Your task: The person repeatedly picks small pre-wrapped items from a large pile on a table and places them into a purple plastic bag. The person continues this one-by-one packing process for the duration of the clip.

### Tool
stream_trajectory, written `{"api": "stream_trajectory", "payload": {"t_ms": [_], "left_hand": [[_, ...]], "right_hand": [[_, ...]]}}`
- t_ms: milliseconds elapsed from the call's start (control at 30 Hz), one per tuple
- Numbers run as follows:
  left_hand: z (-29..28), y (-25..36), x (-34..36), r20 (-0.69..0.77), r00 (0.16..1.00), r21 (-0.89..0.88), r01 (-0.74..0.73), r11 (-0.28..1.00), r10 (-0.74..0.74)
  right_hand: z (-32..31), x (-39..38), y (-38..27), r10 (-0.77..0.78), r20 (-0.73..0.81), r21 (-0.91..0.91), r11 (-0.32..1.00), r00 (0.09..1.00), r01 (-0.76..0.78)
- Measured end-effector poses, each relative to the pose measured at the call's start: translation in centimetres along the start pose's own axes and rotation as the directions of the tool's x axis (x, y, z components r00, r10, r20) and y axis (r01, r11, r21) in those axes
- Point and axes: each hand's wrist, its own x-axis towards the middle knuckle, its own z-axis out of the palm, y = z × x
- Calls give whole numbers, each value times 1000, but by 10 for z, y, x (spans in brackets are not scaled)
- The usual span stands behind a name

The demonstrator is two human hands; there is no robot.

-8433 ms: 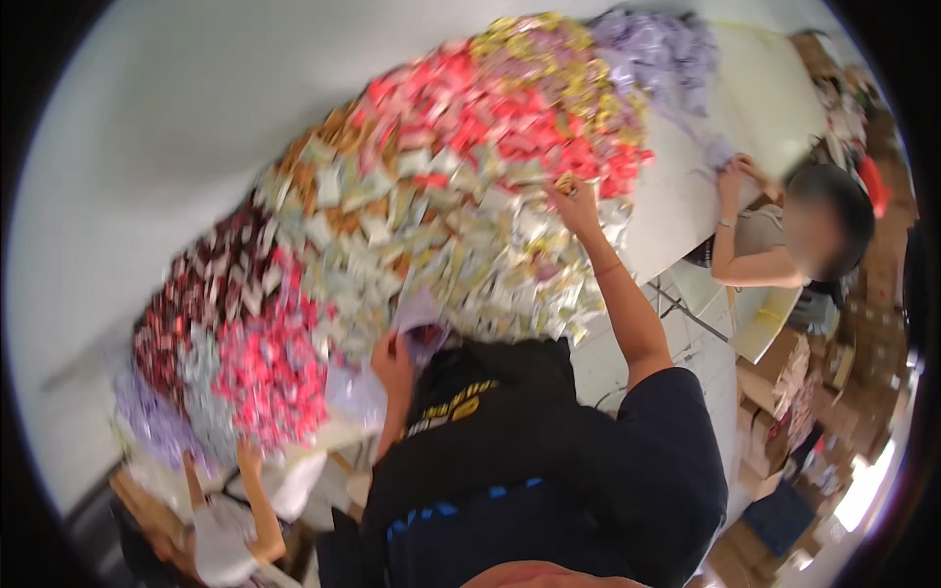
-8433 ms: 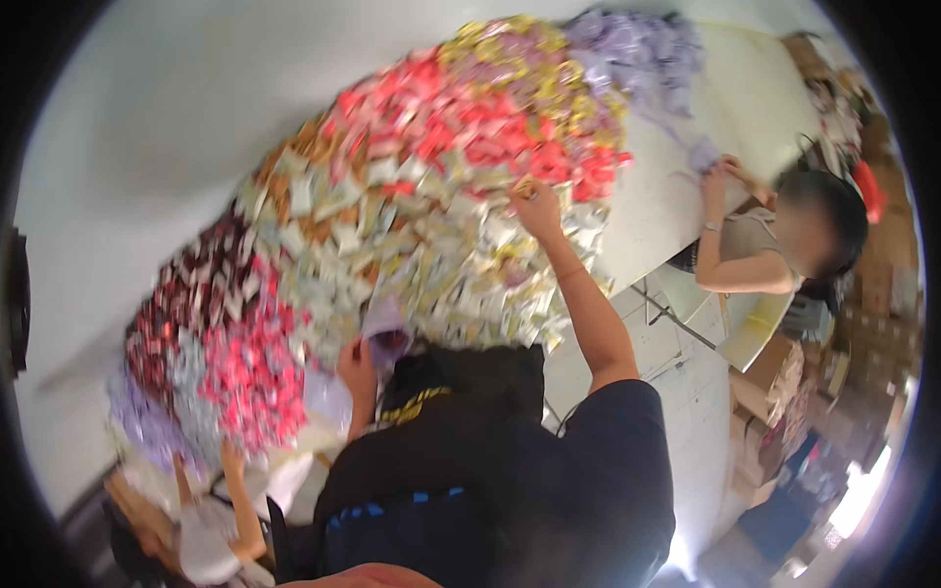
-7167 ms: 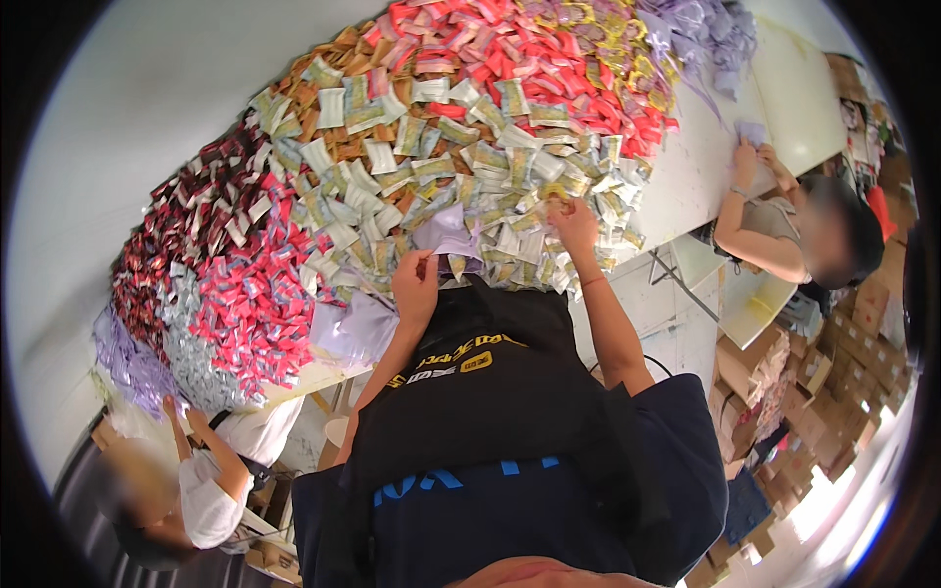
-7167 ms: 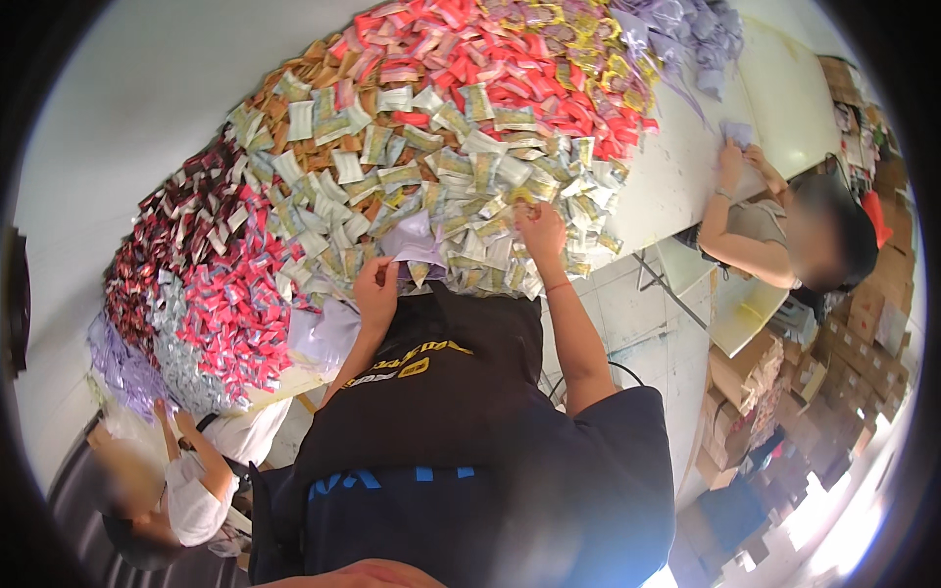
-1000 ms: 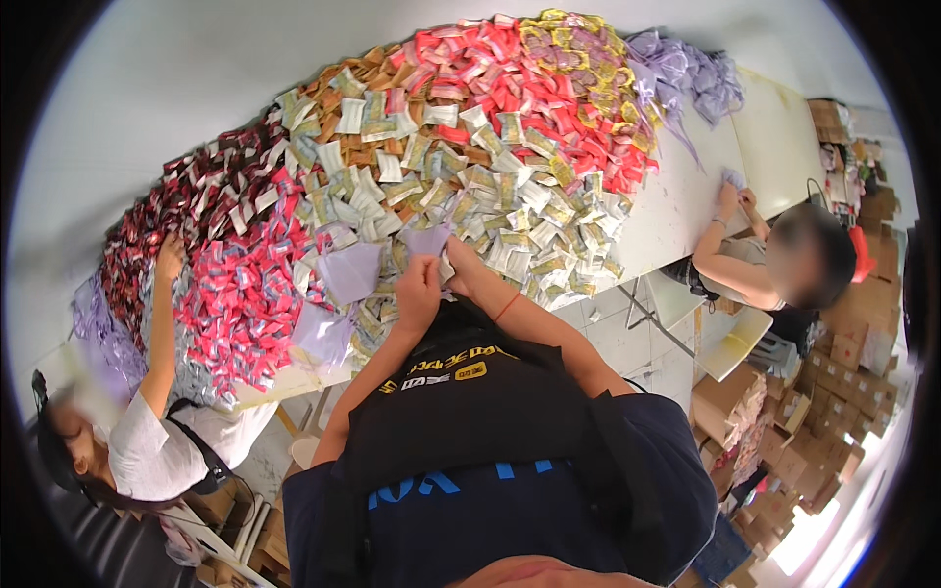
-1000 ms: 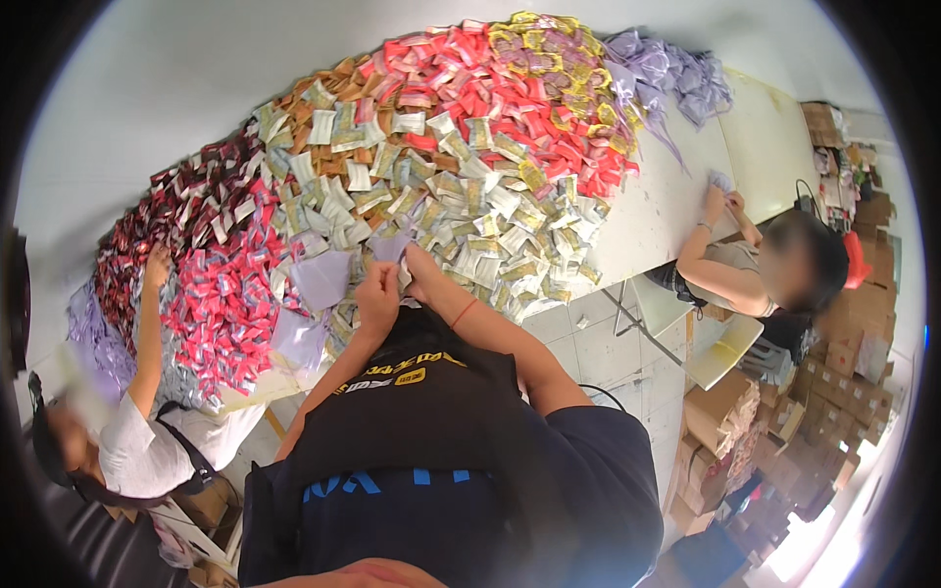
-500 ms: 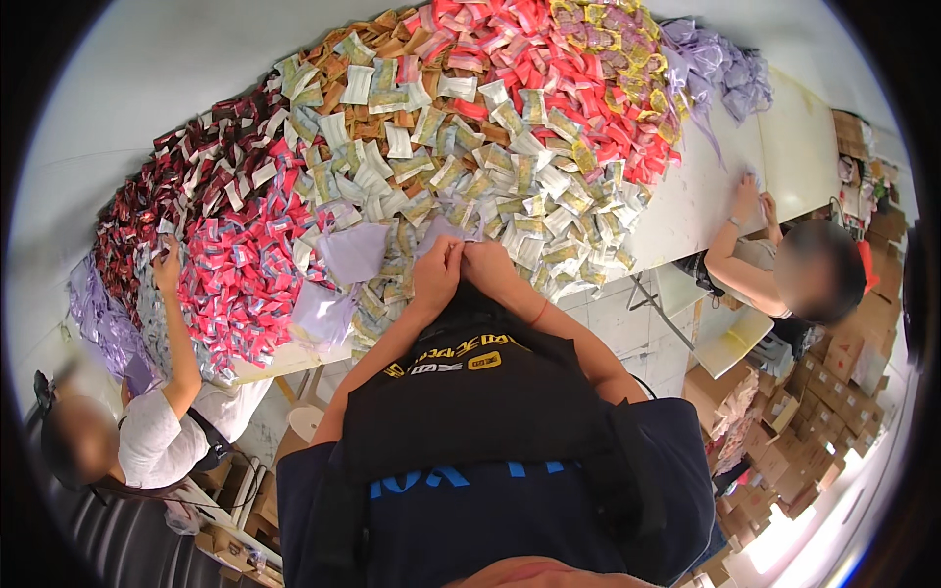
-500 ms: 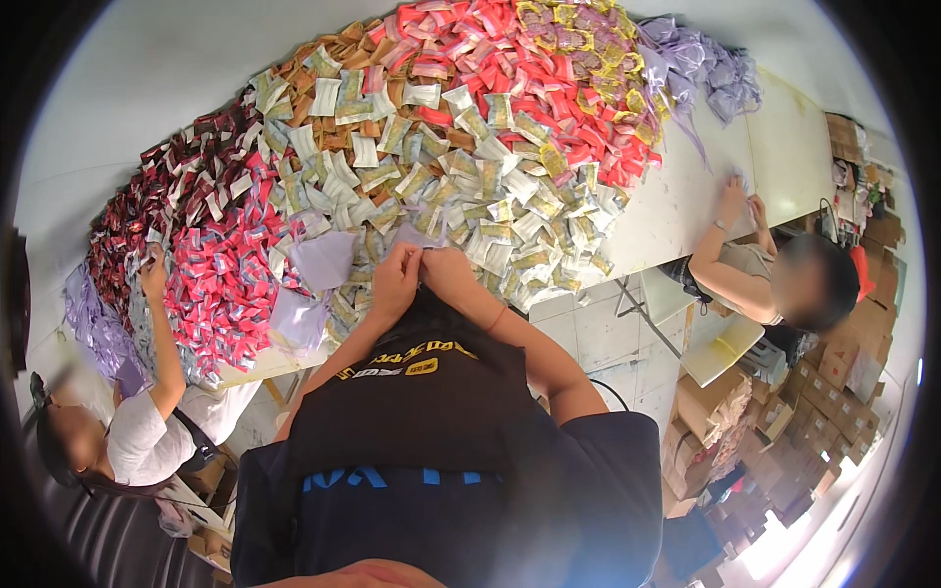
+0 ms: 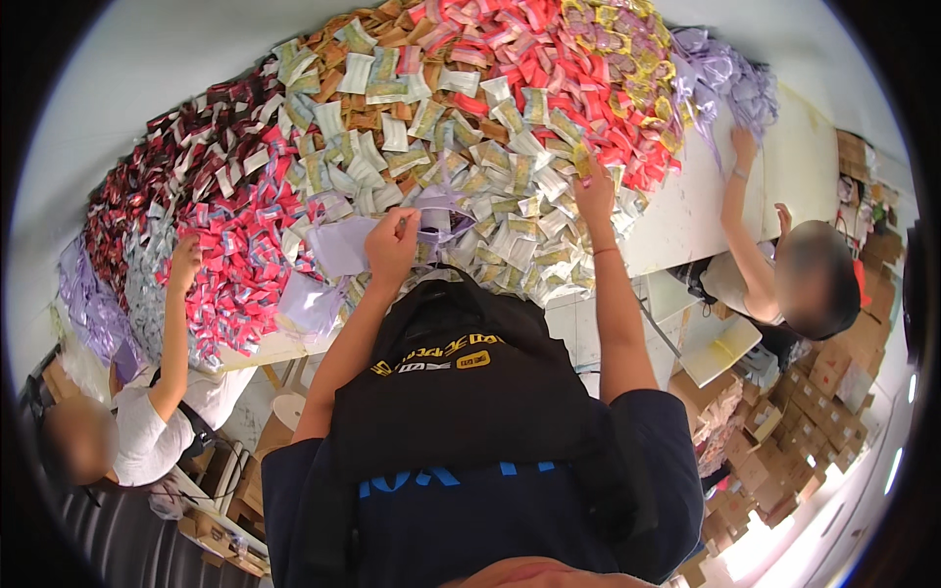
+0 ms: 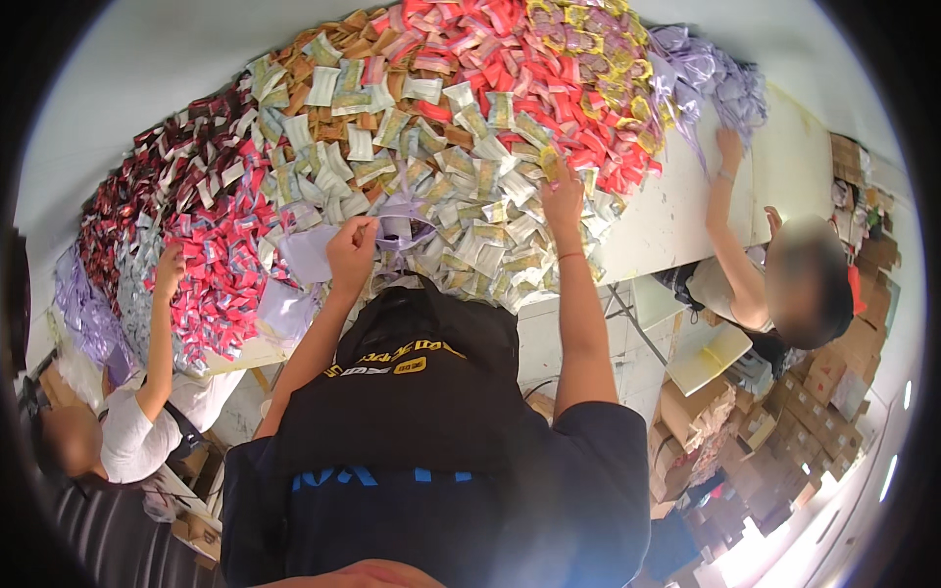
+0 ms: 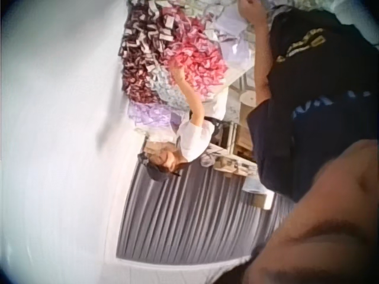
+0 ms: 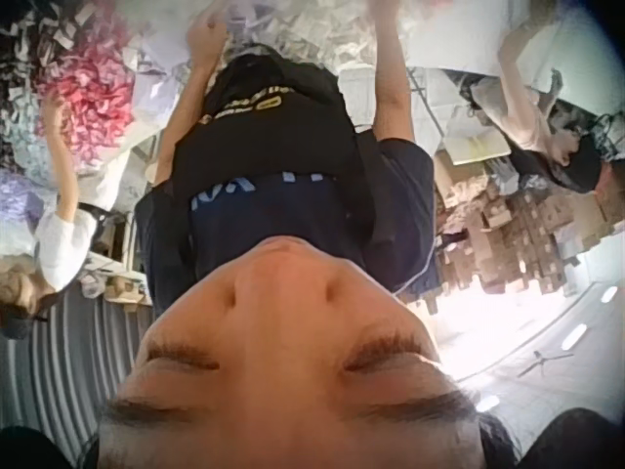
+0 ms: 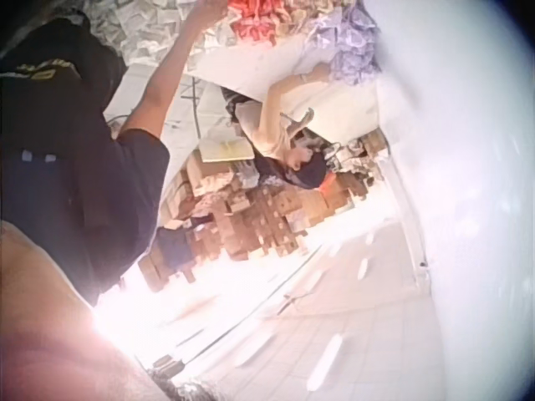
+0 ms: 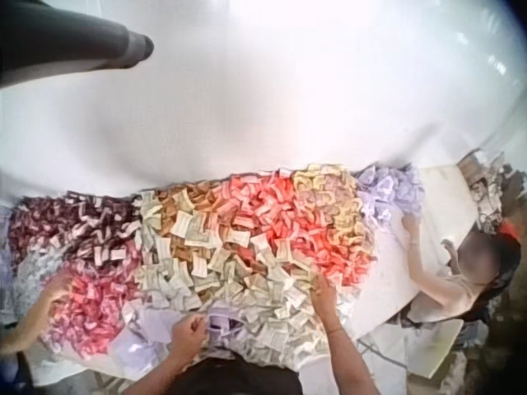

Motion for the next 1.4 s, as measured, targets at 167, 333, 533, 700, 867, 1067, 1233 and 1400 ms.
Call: {"api": "stream_trajectory", "payload": {"t_ms": [167,333,533,700,867,1067,1233,1400], "left_hand": [[7,3,-8,-153,985,25,-78,997,81],[14,0,-16,-90,984,100,-147,984,156],[14,0,-25,54,911,56,-412,909,410],[0,2,-23,41,923,87,-385,919,383],[-11,2,-26,41,931,78,-366,927,364],[-12,21,-30,32,949,-103,-308,946,313],[2,-11,-44,-10,999,102,45,994,-44],[25,-78,-72,226,946,-35,247,968,-233]], "right_hand": [[-15,10,-13,70,63,91,993,996,-76],[-56,-38,-123,-239,188,518,848,953,111],[-8,-71,-210,-396,328,442,867,858,232],[-4,-67,-216,-172,421,486,872,891,-61],[-21,-36,-220,-571,434,445,809,697,385],[18,-65,-217,-322,511,442,894,797,77],[44,-70,-190,185,865,140,804,466,-578],[48,-71,-176,157,940,104,713,303,-693]]}}
